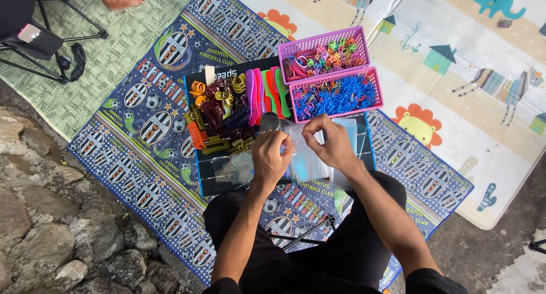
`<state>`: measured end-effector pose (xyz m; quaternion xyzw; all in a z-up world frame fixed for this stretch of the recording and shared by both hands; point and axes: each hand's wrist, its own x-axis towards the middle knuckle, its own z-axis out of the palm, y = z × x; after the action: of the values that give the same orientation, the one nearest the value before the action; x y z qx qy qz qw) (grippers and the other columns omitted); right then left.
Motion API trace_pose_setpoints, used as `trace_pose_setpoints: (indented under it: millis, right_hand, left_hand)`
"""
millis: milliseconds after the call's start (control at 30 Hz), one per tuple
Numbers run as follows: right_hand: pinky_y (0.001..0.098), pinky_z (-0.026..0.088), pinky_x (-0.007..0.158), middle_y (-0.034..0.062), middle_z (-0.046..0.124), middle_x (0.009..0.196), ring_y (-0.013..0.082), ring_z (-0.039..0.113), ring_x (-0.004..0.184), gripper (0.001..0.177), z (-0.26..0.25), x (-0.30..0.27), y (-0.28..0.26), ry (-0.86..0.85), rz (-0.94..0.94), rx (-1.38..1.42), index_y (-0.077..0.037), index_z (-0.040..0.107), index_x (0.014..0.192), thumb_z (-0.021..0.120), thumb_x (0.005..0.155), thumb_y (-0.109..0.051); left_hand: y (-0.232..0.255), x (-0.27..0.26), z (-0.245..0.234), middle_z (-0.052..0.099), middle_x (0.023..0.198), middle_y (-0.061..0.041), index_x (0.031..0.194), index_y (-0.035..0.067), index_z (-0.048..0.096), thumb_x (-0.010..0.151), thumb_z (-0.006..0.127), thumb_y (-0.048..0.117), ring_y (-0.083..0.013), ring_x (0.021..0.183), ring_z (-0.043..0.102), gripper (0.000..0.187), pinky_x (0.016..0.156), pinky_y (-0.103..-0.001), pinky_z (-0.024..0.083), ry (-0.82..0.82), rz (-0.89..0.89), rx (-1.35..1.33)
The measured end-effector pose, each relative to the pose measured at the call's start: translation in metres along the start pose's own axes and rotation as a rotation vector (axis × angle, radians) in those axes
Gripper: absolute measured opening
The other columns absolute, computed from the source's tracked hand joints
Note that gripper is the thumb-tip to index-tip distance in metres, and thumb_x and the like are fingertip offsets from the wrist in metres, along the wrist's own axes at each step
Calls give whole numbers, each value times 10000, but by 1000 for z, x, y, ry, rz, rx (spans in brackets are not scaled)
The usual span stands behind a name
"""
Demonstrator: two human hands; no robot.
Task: The person sorts various hair accessories, including clips and elastic bands, into plastic containers and small zip-lock bags by hand while sitting on a mat.
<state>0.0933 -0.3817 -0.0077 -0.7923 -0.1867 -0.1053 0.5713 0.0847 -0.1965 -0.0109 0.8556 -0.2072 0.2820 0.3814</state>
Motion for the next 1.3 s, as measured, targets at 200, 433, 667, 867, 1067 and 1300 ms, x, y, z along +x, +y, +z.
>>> trace_pose_setpoints:
  millis: [200,433,667,867,1067,1300]
  right_hand:
    - [343,531,595,61,685,930,238,624,653,229,-4,4,-18,45,-181,-284,-140,783,927,620,929,21]
    - [396,604,727,120,591,1342,316,657,958,180,-10,4,-21,-152,-149,-363,-142,750,1035,618,930,-81]
    - [554,585,725,246,682,1181,501,667,884,253,-17,11,-24,-280,-74,-202,-28,734,1021,573,887,115]
    - [391,537,560,112,704,814,288,641,584,279,-27,7,-16,-354,43,-59,-128,783,967,588,872,48]
    - [378,534,472,135,725,750,266,618,497,318,-29,13,-18,-432,57,33,-93,774,1125,828,829,-196]
    - [463,574,715,161,637,1272,357,656,891,301,-34,15,-31,-431,-46,-148,-142,772,1158,760,857,-140]
  left_hand:
    - [-5,-10,11,511,642,14,769,138,594,930,626,81,-153,573,544,174,558,-279,452,-41,23,-45]
    - [4,-6,13,519,710,4,795,140,598,979,611,111,-159,652,581,187,591,-283,463,-162,144,-48]
    - [0,-7,14,476,737,-7,797,139,579,1000,616,177,-191,683,556,209,599,-303,456,-184,243,-11]
    - [13,11,-5,473,1485,-207,1456,47,431,707,756,653,-353,1321,481,1017,1172,-578,266,-298,243,77]
    - [8,2,1,615,1235,-194,1488,23,398,683,781,107,-328,1191,585,896,1155,-547,326,-517,125,-40]
    - [4,4,3,607,1001,-84,1243,74,564,769,733,163,-265,971,617,511,1049,-501,428,-430,123,37]
